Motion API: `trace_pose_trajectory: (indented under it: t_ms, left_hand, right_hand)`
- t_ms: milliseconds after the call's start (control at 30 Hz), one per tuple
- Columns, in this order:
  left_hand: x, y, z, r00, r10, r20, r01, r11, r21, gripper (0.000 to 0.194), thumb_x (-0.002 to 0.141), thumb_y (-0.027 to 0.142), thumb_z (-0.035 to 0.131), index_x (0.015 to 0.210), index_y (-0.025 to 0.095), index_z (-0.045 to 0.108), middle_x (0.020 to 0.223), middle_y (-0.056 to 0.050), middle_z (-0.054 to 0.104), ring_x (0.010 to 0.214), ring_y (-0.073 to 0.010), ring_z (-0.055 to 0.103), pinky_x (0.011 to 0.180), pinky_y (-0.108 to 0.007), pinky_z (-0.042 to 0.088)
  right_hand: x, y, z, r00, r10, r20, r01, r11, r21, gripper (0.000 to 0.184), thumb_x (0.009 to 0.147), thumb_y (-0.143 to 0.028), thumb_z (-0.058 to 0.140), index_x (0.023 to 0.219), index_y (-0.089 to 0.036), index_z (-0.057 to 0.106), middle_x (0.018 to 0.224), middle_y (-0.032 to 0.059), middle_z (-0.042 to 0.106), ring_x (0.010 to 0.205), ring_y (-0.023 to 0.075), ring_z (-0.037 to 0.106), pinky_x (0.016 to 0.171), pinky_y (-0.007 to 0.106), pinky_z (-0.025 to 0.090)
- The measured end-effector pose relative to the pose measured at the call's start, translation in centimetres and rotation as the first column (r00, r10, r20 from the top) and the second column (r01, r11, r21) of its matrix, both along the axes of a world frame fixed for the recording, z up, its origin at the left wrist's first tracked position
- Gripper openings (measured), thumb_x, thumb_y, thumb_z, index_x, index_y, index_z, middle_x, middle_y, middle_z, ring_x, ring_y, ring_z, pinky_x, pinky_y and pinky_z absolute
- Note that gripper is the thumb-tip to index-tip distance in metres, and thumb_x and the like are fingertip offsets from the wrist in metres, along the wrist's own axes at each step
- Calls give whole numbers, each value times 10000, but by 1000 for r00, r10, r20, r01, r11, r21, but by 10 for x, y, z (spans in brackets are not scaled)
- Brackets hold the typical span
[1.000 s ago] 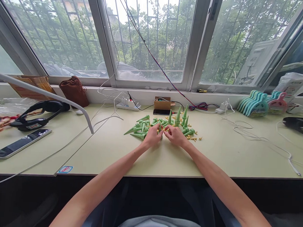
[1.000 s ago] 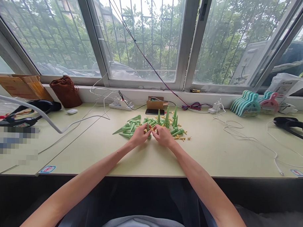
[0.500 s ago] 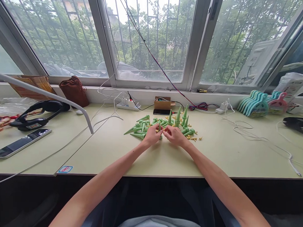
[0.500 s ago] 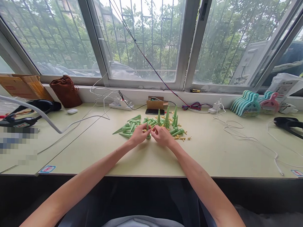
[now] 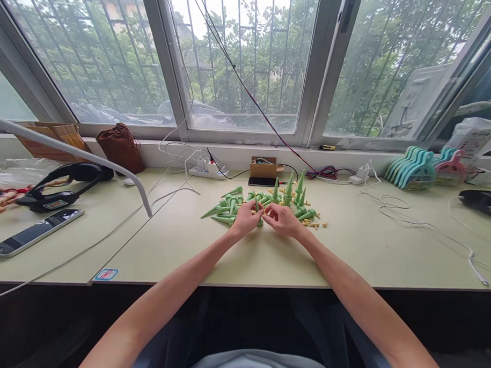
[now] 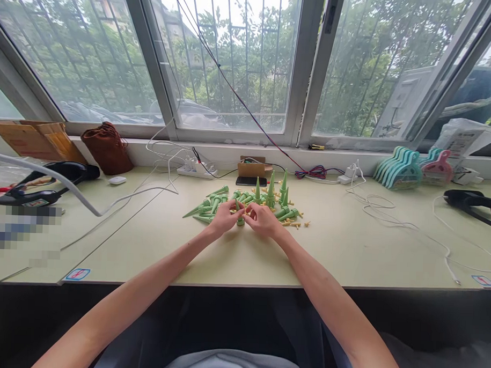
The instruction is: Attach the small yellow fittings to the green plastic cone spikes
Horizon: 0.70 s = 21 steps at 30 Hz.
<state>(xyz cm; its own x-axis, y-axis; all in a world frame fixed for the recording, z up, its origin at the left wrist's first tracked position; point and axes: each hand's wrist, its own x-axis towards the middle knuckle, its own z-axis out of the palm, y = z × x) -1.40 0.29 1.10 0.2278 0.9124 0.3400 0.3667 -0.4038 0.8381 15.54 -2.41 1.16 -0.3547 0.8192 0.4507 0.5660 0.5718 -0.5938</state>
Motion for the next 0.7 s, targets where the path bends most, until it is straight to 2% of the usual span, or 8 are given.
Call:
trace_pose_trajectory:
  t_ms: [267, 700]
  left_hand:
    - [0, -3, 3, 1000, -16, -15, 17, 1000, 21, 116, 773, 290, 584, 798, 177, 595, 852, -48, 655, 809, -177, 591, 672, -279, 482]
    - [2, -7, 4, 998, -31, -62, 33, 999, 42, 101, 801, 290, 565, 784, 191, 561, 837, -34, 622, 785, -159, 567, 656, -260, 484]
  right_hand:
    - [0, 2, -1, 1000, -24, -13, 25, 999, 27, 248, 957, -331, 433, 783, -189, 536, 672, -4, 609, 568, 118, 479, 581, 245, 340]
    - [0, 5, -3, 999, -51, -19, 52, 998, 48, 214, 925, -312, 463, 758, -192, 521, 684, 1, 599, 597, 127, 483, 592, 244, 338]
